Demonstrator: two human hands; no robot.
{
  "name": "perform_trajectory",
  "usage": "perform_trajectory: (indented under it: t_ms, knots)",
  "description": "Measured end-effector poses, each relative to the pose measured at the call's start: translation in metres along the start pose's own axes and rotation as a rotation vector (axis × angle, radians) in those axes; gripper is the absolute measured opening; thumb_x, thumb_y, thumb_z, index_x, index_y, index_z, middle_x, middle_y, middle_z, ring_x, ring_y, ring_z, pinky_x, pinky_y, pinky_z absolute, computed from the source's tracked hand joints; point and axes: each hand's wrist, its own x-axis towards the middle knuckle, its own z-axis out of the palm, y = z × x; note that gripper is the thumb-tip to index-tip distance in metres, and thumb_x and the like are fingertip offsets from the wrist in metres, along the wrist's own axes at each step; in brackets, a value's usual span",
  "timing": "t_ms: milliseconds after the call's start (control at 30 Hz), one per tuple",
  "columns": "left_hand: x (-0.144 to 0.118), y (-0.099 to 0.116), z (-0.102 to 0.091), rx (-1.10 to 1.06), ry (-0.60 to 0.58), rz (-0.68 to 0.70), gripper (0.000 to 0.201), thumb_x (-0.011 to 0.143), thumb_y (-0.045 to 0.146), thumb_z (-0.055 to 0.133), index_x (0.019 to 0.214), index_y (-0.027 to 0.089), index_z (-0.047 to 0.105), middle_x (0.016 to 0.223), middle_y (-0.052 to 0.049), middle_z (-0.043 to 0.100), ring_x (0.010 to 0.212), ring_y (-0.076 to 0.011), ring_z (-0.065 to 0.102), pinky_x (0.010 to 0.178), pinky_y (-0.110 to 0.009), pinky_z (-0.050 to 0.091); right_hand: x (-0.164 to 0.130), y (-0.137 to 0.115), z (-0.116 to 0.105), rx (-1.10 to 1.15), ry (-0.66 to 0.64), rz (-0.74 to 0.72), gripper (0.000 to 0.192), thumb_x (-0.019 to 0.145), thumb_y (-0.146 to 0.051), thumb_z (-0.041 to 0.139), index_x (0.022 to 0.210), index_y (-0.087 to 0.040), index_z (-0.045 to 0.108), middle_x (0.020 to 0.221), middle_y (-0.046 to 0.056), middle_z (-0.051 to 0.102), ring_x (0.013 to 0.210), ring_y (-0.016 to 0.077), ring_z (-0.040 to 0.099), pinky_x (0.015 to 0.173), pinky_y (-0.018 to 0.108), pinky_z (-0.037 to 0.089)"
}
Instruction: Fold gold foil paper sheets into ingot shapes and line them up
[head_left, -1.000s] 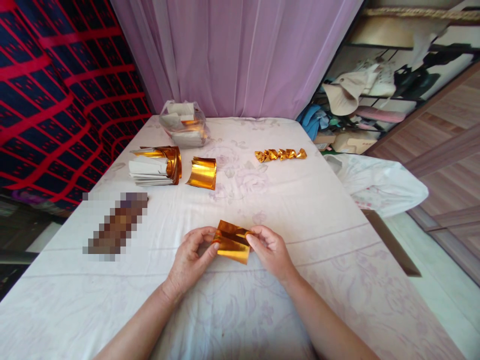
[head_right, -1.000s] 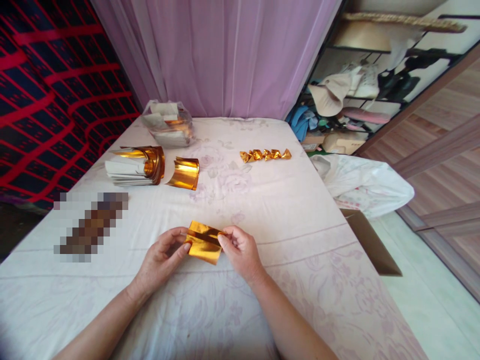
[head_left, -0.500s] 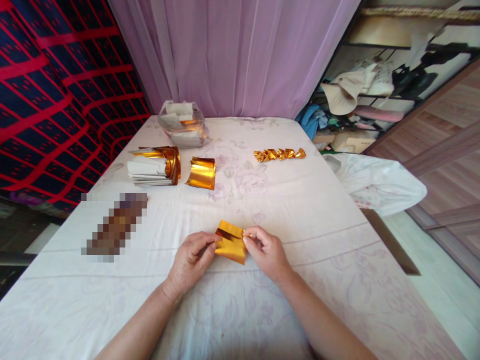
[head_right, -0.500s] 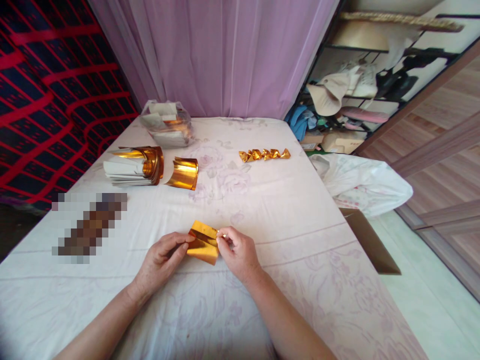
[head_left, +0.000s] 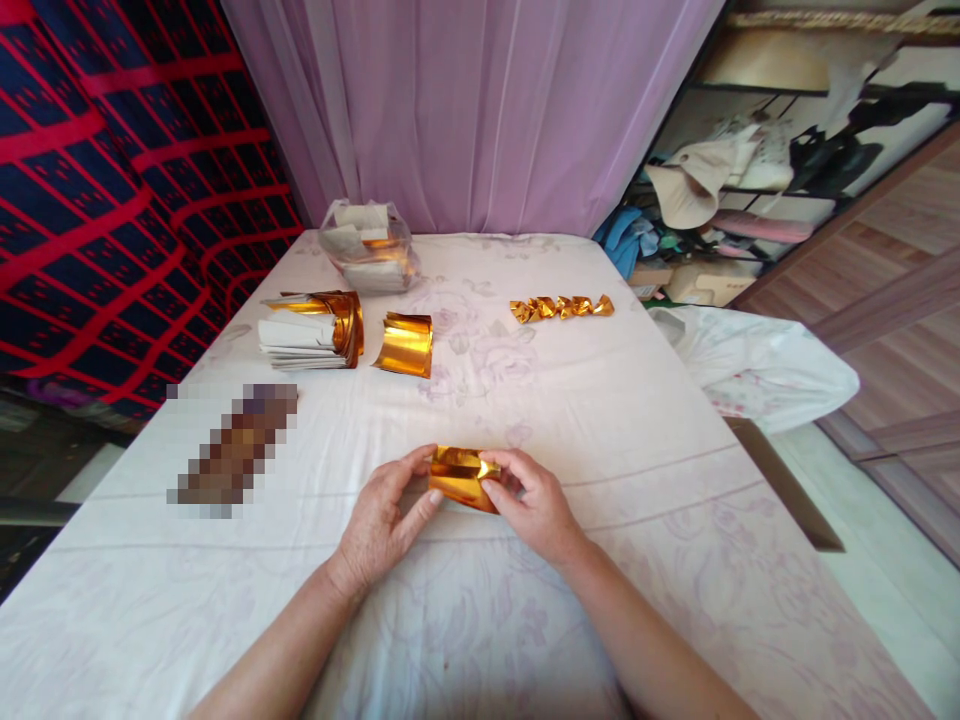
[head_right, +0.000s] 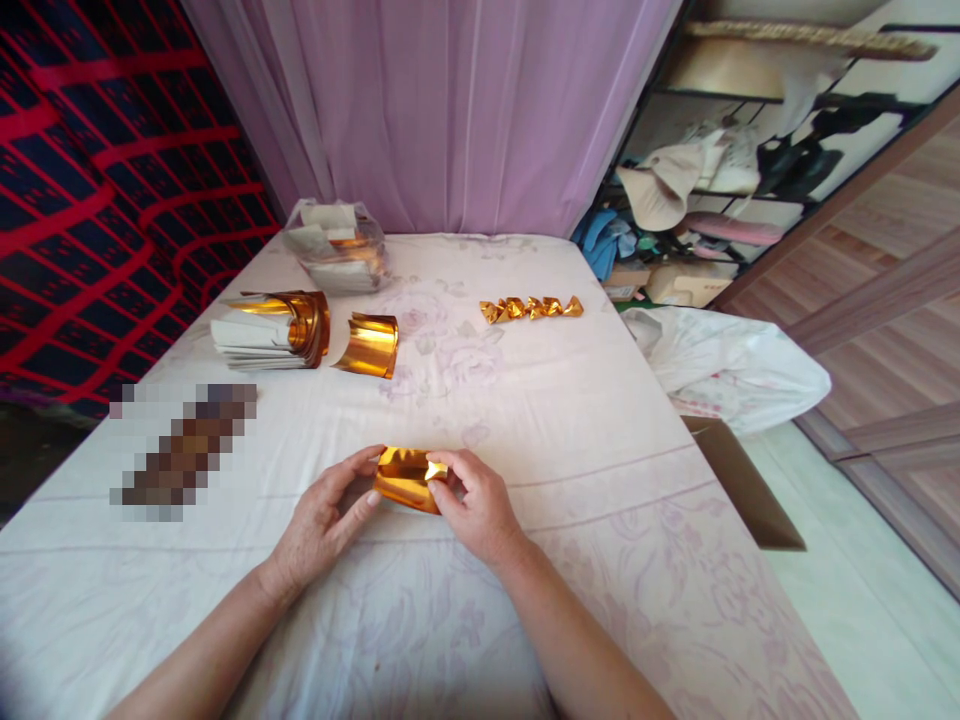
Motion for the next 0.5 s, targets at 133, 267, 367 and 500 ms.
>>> perform_trajectory:
  t_ms: [133, 267, 367, 500]
  knots:
    - [-0.001, -0.002, 0.002, -0.045, 0.001, -0.078, 0.045, 0.092, 0.041, 0.054, 0.133, 0.021, 0.057, 0.105, -0.007, 0.072, 0.099, -0.0230, 0.067, 0.091, -0.038, 0.053, 0.000, -0.004, -0.001, 0.006, -0.037, -0.055, 0.026, 0.084, -0.018, 0.055, 0.107, -0.023, 0.066, 0.093, 0.004, 0.071, 0.072, 0.0140, 0.064, 0.065, 0.025, 0.053]
    - [-0.001, -0.004, 0.007, -0.037, 0.049, -0.122, 0.040, 0.087, 0.031, 0.060, 0.127, 0.026, 0.062, 0.097, -0.003, 0.073, 0.089, -0.0191, 0.068, 0.086, -0.034, 0.054, 0.000, -0.006, 0.000, 0.012, -0.033, -0.068, 0.025, 0.085, -0.019, 0.055, 0.107, -0.023, 0.066, 0.093, 0.004, 0.070, 0.073, 0.0145, 0.065, 0.067, 0.026, 0.054]
    - [-0.001, -0.005, 0.010, -0.021, 0.059, -0.121, 0.037, 0.086, 0.029, 0.061, 0.123, 0.026, 0.065, 0.100, -0.003, 0.074, 0.089, -0.0187, 0.068, 0.084, -0.033, 0.055, -0.001, -0.005, 0.002, 0.003, -0.016, -0.052, 0.028, 0.085, -0.020, 0.057, 0.112, -0.023, 0.066, 0.093, 0.004, 0.070, 0.072, 0.0144, 0.065, 0.067, 0.026, 0.055]
    - [0.000, -0.006, 0.011, 0.002, 0.060, -0.086, 0.031, 0.088, 0.029, 0.060, 0.118, 0.024, 0.067, 0.104, -0.005, 0.075, 0.090, -0.0198, 0.069, 0.083, -0.034, 0.055, 0.000, -0.003, 0.001, -0.004, 0.003, -0.104, 0.029, 0.086, -0.019, 0.058, 0.113, -0.023, 0.067, 0.096, 0.006, 0.071, 0.078, 0.0162, 0.067, 0.072, 0.029, 0.057]
